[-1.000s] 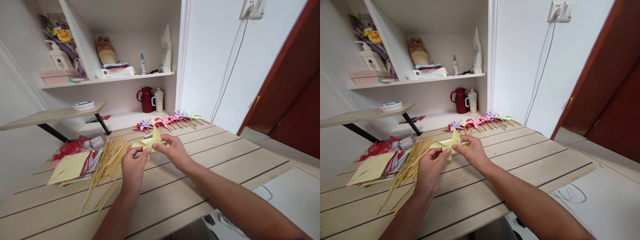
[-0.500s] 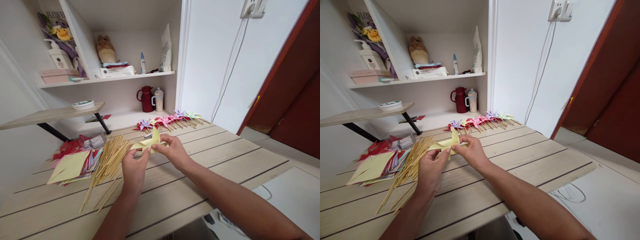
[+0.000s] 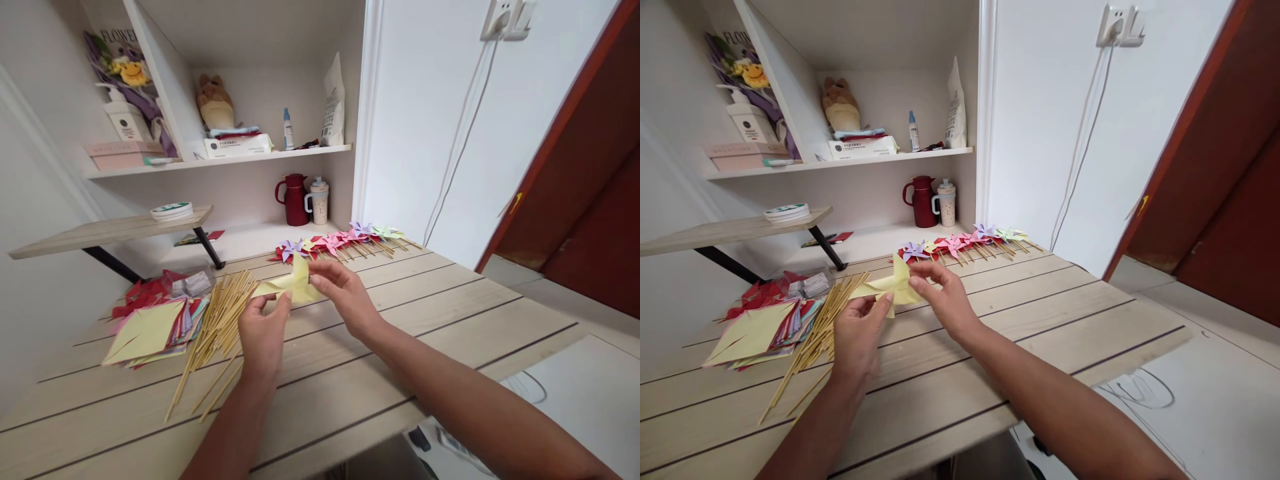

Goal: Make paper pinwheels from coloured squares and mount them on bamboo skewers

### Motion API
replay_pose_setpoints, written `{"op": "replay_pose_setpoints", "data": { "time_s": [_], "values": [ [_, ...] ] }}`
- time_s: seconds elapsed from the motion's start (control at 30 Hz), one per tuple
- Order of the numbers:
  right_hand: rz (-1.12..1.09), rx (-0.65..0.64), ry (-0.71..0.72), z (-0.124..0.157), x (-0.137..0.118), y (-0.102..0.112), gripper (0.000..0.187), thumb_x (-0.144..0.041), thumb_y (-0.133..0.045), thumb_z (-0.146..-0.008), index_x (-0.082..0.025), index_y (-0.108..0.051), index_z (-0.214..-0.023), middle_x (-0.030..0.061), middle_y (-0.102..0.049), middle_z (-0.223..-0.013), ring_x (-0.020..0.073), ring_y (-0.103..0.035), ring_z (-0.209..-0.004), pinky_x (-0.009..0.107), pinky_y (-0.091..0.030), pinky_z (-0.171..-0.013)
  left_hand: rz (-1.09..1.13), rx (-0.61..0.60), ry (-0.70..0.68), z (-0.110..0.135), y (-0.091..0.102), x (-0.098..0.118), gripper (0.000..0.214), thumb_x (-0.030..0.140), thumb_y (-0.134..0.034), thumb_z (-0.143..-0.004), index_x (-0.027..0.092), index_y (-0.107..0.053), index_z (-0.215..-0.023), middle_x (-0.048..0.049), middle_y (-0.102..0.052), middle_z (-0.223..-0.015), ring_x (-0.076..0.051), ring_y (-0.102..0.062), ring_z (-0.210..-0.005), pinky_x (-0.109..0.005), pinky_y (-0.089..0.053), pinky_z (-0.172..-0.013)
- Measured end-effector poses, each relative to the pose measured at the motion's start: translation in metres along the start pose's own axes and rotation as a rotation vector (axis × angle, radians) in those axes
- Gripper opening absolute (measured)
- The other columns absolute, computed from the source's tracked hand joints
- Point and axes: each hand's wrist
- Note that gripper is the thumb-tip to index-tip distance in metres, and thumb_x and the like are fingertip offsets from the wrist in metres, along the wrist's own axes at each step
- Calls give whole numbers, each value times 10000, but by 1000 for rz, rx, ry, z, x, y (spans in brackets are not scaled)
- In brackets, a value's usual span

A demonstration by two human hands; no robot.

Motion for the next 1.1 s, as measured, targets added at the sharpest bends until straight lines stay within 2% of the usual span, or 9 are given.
{"op": "replay_pose_setpoints", "data": {
  "time_s": [0.13,0.23,0.3,0.37,0.4,0.5,0.63,0.83,1.1],
  "values": [
    [-9,122,19,-11,9,10,368,-518,-689,-855,-250,-700,-1106,51,-745,-1024,234,-652,-1073,378,-478,-971,107,66,88,-14,8,2,338,349,-877,-594,149,-725,-820,-28,-741,-807,-159,-673,-744,-288,-515,-752],
    [111,133,7,-22,30,18,322,-499,-688,-828,-212,-720,-971,47,-728,-963,216,-642,-930,367,-491,-889,136,96,117,-22,14,1,348,338,-888,-571,143,-718,-805,-29,-742,-816,-141,-666,-738,-277,-506,-756],
    [277,88,-21,-31,44,22,283,-455,-646,-844,-192,-722,-916,45,-718,-888,202,-629,-839,348,-496,-802,143,110,125,-25,17,0,347,332,-887,-567,138,-723,-804,-30,-742,-809,-142,-666,-744,-277,-502,-757],
    [601,-16,11,-42,55,26,236,-384,-610,-871,-191,-740,-914,30,-689,-817,181,-601,-750,324,-483,-730,142,125,120,-28,20,-1,335,331,-882,-571,135,-730,-797,-26,-735,-783,-142,-662,-739,-274,-496,-746],
    [673,-28,24,-47,57,28,181,-334,-647,-846,-192,-753,-887,29,-672,-796,182,-587,-733,326,-470,-720,139,133,114,-29,21,-2,329,331,-881,-572,134,-731,-789,-22,-730,-767,-140,-659,-731,-271,-493,-738],
    [829,-37,94,-62,59,30,102,-215,-690,-823,-198,-781,-865,70,-660,-918,210,-589,-850,344,-447,-791,152,139,107,-30,21,-3,329,328,-887,-560,131,-733,-774,-17,-724,-749,-133,-649,-701,-268,-493,-721],
    [1187,-188,236,-74,54,25,139,-212,-682,-884,-208,-818,-912,106,-668,-987,243,-601,-959,332,-416,-793,194,103,121,-28,19,-2,342,326,-892,-554,132,-736,-789,-27,-737,-777,-136,-660,-704,-275,-508,-740],
    [1368,-341,241,-85,56,3,165,-258,-691,-893,-166,-823,-854,124,-711,-914,268,-626,-967,345,-392,-810,197,140,130,-27,17,-2,308,308,-883,-556,133,-727,-756,-26,-734,-762,-139,-650,-701,-278,-501,-737],
    [1440,-371,129,-86,72,-10,130,-158,-667,-847,-159,-796,-828,133,-746,-980,253,-671,-912,313,-406,-741,189,149,108,-27,17,-2,309,322,-872,-553,128,-732,-749,-36,-724,-744,-151,-638,-692,-282,-495,-693]
  ]
}}
Point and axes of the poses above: each hand's wrist, its own z-axis away from the middle knuckle, its own y-axis out of the back of the hand, x = y × z
